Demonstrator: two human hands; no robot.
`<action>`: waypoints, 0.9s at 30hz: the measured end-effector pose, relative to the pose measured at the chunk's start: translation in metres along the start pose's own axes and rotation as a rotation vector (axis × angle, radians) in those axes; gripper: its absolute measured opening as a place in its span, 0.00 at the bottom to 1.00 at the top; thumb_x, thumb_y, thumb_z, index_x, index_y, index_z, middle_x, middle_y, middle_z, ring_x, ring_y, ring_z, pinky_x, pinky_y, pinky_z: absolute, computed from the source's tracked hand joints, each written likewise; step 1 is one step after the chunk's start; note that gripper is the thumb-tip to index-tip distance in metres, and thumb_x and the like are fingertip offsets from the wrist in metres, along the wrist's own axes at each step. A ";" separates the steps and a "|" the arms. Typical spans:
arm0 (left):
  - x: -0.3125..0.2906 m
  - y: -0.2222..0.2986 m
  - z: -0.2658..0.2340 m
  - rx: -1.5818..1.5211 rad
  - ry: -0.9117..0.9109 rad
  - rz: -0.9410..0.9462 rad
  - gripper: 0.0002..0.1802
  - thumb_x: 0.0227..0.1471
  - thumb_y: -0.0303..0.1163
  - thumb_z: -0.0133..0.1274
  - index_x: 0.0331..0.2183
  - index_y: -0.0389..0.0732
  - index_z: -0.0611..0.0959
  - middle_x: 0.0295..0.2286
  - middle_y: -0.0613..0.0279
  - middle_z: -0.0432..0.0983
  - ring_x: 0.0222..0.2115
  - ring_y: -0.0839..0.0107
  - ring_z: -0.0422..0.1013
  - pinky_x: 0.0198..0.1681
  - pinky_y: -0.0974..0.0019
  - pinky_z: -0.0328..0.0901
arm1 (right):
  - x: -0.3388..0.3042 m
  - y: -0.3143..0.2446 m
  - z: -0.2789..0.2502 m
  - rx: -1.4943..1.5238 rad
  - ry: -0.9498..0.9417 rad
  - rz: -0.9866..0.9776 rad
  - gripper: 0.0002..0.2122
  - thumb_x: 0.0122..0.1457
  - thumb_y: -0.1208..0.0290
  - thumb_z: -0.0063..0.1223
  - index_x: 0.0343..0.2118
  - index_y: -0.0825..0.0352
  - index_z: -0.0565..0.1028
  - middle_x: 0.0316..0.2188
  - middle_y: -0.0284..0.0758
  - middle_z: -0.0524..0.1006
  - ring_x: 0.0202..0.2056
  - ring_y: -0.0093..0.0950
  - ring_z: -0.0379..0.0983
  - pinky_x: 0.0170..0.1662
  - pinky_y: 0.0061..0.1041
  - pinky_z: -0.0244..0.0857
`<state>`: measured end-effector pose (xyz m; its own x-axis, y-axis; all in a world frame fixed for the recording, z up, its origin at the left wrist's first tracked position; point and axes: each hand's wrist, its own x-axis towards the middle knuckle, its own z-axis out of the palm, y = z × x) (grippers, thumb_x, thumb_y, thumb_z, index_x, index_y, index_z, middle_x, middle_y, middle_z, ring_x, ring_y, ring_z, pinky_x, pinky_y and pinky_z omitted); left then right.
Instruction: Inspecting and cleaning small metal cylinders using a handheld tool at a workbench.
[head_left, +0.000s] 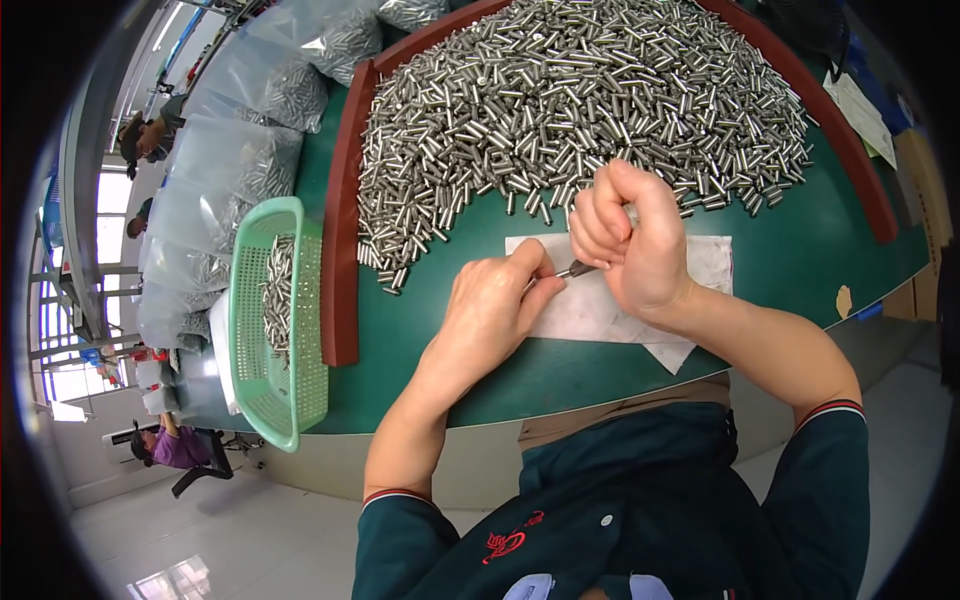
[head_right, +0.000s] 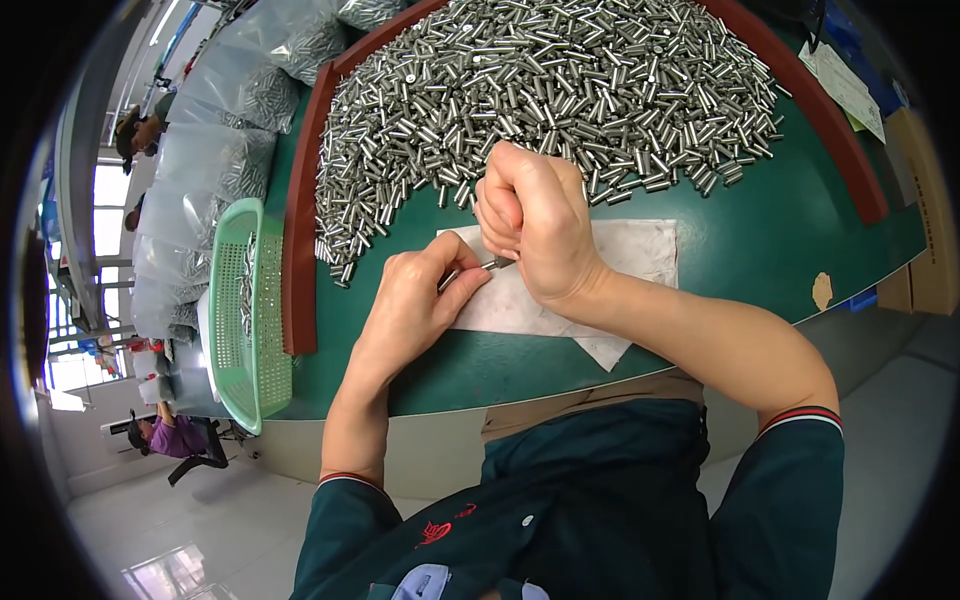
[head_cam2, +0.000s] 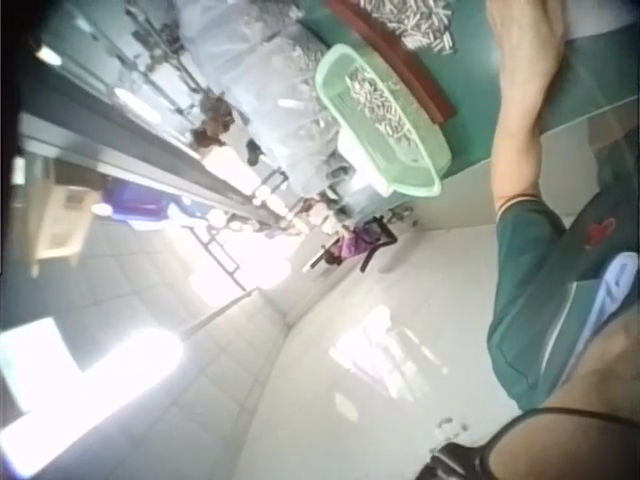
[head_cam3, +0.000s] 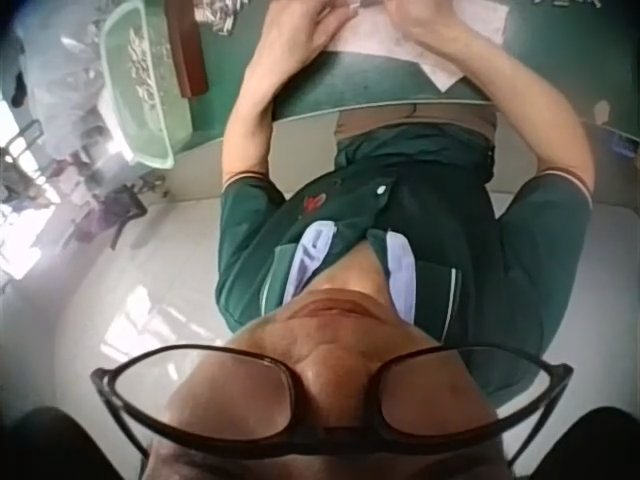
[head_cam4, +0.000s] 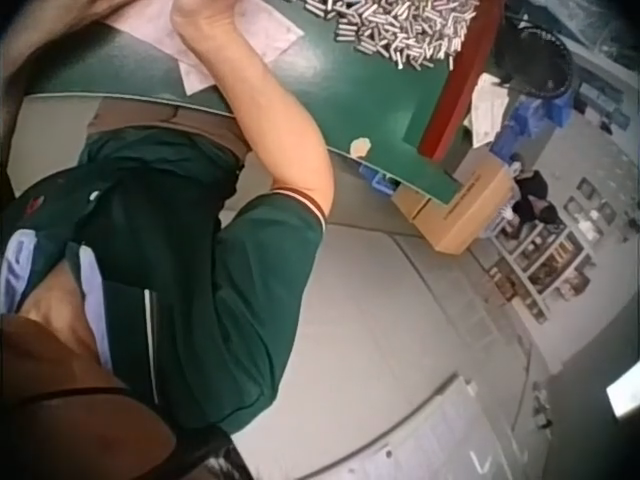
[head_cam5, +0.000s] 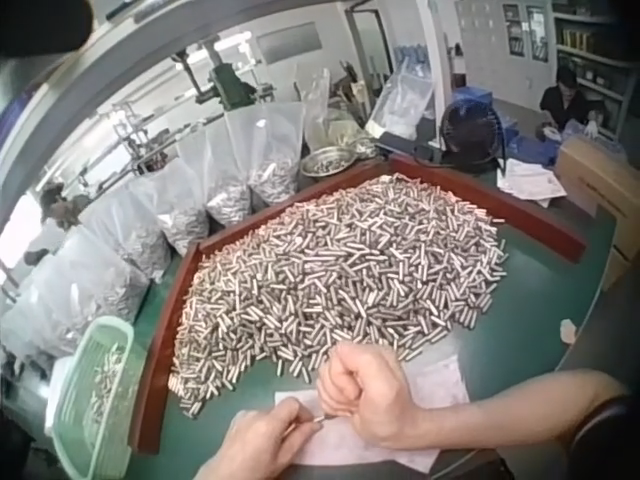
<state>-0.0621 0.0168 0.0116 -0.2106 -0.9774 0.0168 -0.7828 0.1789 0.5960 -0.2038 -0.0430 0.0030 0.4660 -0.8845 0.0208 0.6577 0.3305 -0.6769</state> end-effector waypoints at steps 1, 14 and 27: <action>0.000 0.000 0.000 0.003 0.001 -0.002 0.08 0.41 0.26 0.54 0.20 0.34 0.71 0.14 0.55 0.68 0.14 0.61 0.65 0.18 0.65 0.58 | 0.000 0.000 0.000 0.001 0.001 0.000 0.17 0.54 0.67 0.32 0.09 0.62 0.53 0.06 0.26 0.52 0.09 0.16 0.42 0.13 0.17 0.38; 0.003 0.000 -0.001 -0.039 -0.049 -0.072 0.07 0.41 0.25 0.54 0.21 0.33 0.72 0.13 0.57 0.67 0.12 0.69 0.62 0.17 0.68 0.57 | -0.006 0.004 0.005 -0.132 -0.044 -0.045 0.19 0.57 0.65 0.30 0.09 0.61 0.53 0.06 0.26 0.51 0.10 0.17 0.42 0.14 0.18 0.38; 0.004 0.003 -0.008 -0.044 -0.049 -0.062 0.08 0.41 0.27 0.54 0.22 0.32 0.74 0.13 0.57 0.68 0.12 0.71 0.61 0.18 0.69 0.56 | 0.001 0.000 0.005 -0.124 -0.037 0.051 0.19 0.57 0.66 0.29 0.09 0.60 0.52 0.06 0.26 0.50 0.10 0.16 0.41 0.14 0.18 0.37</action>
<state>-0.0604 0.0121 0.0202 -0.1918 -0.9796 -0.0598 -0.7692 0.1122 0.6291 -0.2005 -0.0428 0.0067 0.5202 -0.8540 0.0093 0.5549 0.3297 -0.7638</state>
